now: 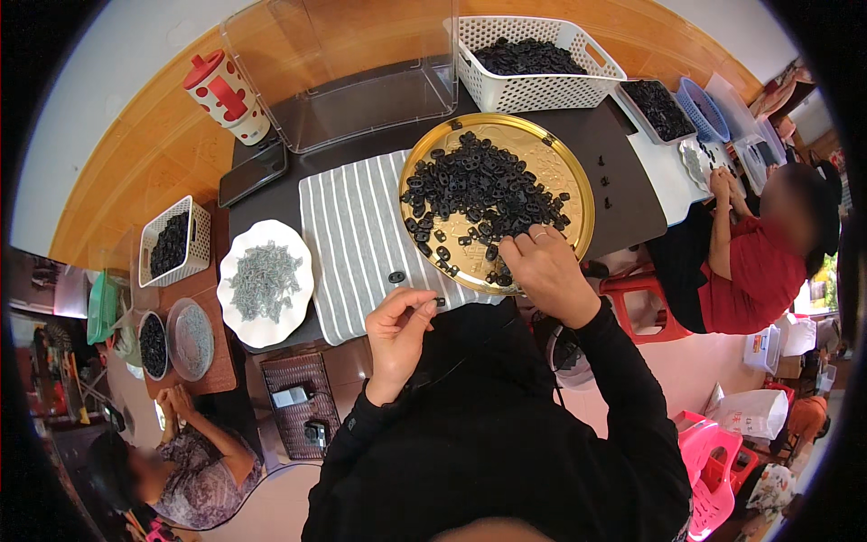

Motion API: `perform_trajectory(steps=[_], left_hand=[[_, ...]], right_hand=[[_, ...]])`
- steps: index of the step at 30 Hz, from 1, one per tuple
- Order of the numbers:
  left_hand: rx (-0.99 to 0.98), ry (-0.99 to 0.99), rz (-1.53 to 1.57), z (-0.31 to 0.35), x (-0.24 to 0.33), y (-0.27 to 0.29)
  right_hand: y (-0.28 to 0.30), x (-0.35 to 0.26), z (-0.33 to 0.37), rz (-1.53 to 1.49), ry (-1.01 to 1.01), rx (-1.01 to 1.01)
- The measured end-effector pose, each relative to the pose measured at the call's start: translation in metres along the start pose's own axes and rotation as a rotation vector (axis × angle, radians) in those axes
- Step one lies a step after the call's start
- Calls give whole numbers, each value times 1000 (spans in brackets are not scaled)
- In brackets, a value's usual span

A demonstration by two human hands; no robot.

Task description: The person picks up black plastic toggles and metal springs, fits a spring into each toggle by hand, and places the assembled pieces onto a striped cloth.

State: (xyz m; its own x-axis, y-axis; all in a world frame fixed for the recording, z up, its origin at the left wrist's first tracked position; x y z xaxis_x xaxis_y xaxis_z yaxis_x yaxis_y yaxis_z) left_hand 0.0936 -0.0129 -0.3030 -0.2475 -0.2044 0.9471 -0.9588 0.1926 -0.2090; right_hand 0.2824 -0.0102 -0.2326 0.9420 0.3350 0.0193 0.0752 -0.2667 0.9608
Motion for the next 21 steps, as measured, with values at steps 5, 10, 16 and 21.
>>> perform_trajectory(steps=[5,10,16,21], left_hand=[[14,11,1,1,-1,4],[14,22,32,1,0,2],[-55,64,91,-2,5,-11],[-173,148,179,2,14,-25]], right_hand=[[-2,20,2,-125,-46,17],[11,53,14,-594,-263,193],[2,28,32,-1324,-435,156],[3,-27,18,-1324,-287,110]])
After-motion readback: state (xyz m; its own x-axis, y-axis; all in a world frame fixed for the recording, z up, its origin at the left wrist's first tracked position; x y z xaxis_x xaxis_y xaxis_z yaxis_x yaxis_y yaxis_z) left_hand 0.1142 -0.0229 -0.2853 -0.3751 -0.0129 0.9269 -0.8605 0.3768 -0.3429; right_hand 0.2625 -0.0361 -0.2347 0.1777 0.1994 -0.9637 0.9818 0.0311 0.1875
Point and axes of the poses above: each hand's wrist, its own z-axis away from the middle knuckle, its own y-axis out of the back of the hand, x = y × z, the point moved 8 cm from there along -z, towards the middle knuckle, and after that the axes turned 9 degrees about -y, right-handed, at the moved point
